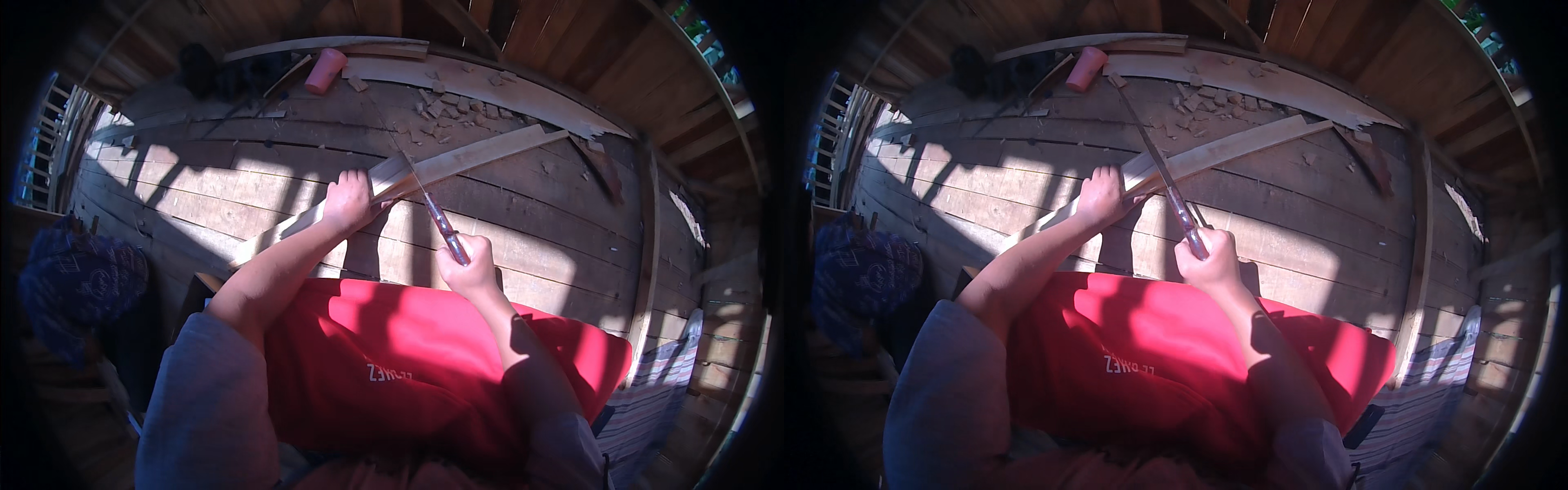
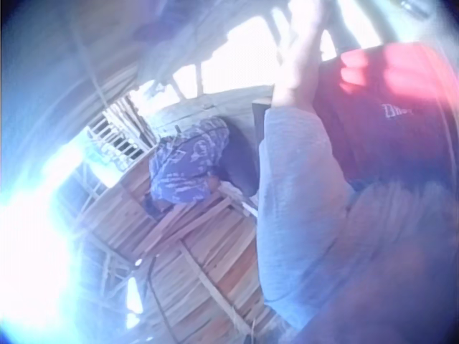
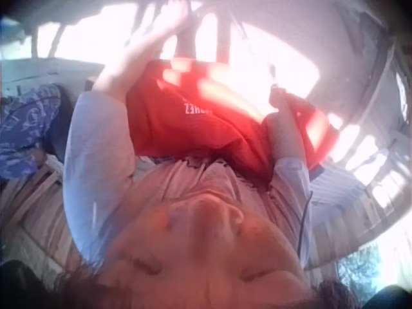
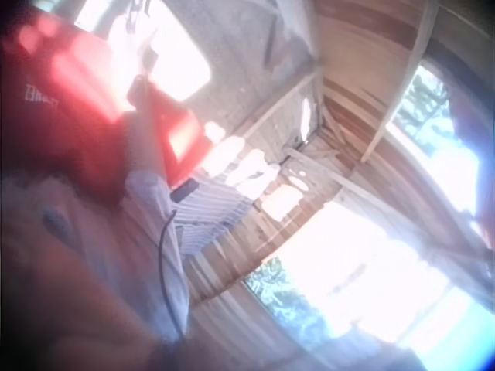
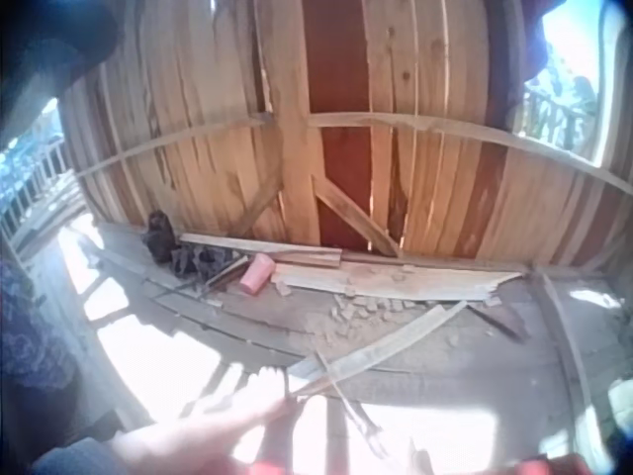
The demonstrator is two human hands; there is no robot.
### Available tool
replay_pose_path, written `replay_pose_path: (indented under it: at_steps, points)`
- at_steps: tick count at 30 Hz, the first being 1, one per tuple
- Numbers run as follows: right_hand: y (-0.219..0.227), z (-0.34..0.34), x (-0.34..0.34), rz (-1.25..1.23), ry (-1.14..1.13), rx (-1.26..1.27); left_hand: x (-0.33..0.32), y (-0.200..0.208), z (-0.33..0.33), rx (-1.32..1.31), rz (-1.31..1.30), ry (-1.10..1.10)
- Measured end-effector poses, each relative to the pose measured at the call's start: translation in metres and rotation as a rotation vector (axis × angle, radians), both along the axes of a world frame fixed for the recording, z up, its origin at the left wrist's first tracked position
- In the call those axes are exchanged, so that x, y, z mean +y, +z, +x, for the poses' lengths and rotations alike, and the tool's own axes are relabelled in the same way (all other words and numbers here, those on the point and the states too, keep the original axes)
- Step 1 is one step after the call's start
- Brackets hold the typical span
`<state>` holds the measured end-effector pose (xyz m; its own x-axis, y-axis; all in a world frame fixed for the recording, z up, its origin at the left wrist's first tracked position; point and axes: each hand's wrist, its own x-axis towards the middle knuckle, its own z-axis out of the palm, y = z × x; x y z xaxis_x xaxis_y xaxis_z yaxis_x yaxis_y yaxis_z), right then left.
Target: The person saws through a piece of wood by hand while holding it steady on a workbench.
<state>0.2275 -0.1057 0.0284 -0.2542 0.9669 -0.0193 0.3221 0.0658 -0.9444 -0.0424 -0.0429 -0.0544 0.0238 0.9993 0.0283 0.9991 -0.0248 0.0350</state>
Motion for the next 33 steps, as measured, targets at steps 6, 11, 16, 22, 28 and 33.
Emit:
replay_pose_path:
  at_steps: [6,11,16,22,28,33]
  points:
    - [0.015,0.032,-0.024,-0.156,-0.046,0.039,-0.005,0.008,-0.002,-0.037,-0.017,-0.003]
    - [0.007,0.023,-0.021,-0.111,0.013,0.037,-0.006,0.005,-0.002,-0.048,-0.011,0.02]
    - [-0.01,-0.001,0.0,0.092,0.015,-0.006,0.001,0.006,0.005,-0.032,0.033,-0.029]
    - [-0.01,0.014,0.002,-0.002,0.005,0.018,-0.001,0.004,-0.001,-0.082,0.044,0.011]
    - [-0.011,0.017,0.004,-0.099,-0.034,0.049,0.002,0.023,0.009,-0.178,-0.061,0.113]
    - [0.008,0.034,-0.022,-0.141,-0.019,-0.047,0.0,0.016,0.001,-0.102,-0.078,0.152]
